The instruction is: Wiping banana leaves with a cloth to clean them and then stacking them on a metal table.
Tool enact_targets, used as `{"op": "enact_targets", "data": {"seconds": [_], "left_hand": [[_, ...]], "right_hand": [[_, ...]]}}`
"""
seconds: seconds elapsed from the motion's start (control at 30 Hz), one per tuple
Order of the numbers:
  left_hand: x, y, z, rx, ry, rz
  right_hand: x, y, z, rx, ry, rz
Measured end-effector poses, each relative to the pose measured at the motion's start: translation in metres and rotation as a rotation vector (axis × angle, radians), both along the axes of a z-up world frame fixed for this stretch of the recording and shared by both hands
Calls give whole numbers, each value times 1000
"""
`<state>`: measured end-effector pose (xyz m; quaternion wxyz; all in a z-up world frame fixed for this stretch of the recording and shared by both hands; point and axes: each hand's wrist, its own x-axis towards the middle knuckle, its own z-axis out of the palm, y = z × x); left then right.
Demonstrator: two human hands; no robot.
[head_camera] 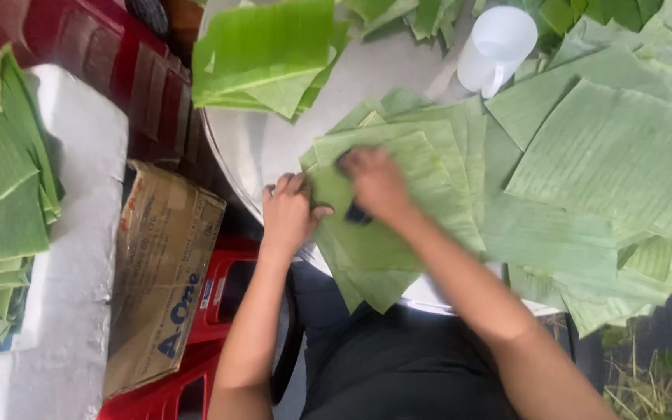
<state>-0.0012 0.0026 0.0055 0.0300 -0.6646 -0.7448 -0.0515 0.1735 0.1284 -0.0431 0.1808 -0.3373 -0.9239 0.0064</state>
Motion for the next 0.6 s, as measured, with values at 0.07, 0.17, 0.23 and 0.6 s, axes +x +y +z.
{"op": "enact_targets", "data": {"seconds": [0.07, 0.17, 0.23, 0.6], "left_hand": [[-2, 1, -2, 8, 3, -15], [0, 1, -7, 31, 12, -19], [-3, 3, -11, 36, 22, -8], [-3, 10, -6, -28, 17, 28]], "right_hand": [[31, 31, -4, 25, -101, -100], [79, 73, -22, 82, 39, -267], [88, 82, -25, 129, 106, -278], [53, -56, -10, 78, -28, -33]]}}
